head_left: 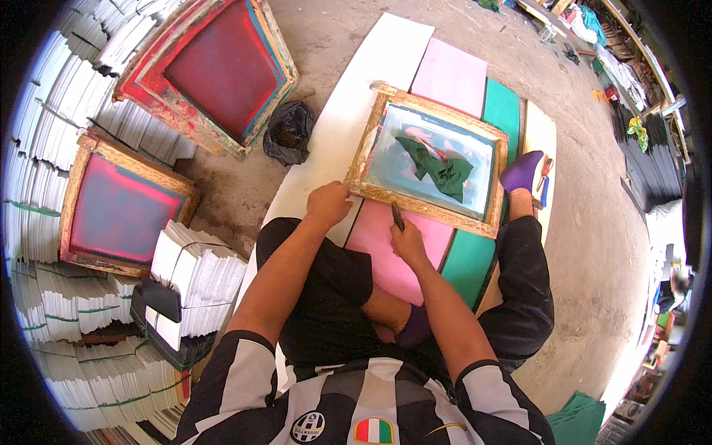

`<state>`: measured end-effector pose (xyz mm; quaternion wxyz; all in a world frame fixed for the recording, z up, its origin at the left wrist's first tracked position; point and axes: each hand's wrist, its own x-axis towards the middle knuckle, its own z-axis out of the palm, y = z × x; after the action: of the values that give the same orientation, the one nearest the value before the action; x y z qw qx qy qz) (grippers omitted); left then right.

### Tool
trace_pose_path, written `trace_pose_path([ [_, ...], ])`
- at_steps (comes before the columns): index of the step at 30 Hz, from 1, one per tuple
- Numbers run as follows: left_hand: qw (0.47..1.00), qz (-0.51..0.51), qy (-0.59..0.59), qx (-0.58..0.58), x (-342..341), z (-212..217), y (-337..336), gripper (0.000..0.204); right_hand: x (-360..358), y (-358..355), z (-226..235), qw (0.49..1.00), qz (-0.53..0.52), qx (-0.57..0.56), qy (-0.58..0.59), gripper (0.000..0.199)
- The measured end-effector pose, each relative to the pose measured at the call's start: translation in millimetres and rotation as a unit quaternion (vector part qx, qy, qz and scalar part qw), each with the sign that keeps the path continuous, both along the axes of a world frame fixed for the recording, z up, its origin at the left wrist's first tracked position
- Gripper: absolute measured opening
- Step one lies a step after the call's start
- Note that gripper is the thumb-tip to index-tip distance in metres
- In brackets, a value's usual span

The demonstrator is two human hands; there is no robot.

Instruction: The person sits on the floor and uses a small tool to scrape excess green ink from a screen printing frame placed over a pink fabric. The person repeatedly scrapes the screen surface to clear the ink.

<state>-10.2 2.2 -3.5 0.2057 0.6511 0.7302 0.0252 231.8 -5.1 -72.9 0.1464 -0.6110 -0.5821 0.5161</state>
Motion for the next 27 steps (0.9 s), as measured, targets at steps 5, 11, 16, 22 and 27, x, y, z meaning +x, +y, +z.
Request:
trace_pose_path([
  [5, 0.977, -0.171, -0.047, 0.117, 9, -4, -9, 0.023, -18, -20, 15, 0.997, 0.068, -0.013, 0.040, 0.031],
  [11, 0.970, -0.218, 0.003, 0.110, 6, -7, -5, 0.015, -27, -22, 34, 0.993, 0.105, -0.047, 0.036, 0.025],
  [16, 0.961, -0.244, 0.025, 0.125, 5, -6, -4, 0.014, -22, -19, 7, 0.976, 0.131, -0.087, 0.153, 0.022],
  [22, 0.990, -0.094, 0.101, 0.020, 0, -5, -4, 0.014, -24, -15, 12, 0.980, 0.004, -0.137, 0.146, 0.030],
  [27, 0.991, 0.062, 0.097, -0.072, -20, -3, -6, 0.018, -29, -5, 19, 0.985, -0.047, -0.132, 0.105, 0.028],
])
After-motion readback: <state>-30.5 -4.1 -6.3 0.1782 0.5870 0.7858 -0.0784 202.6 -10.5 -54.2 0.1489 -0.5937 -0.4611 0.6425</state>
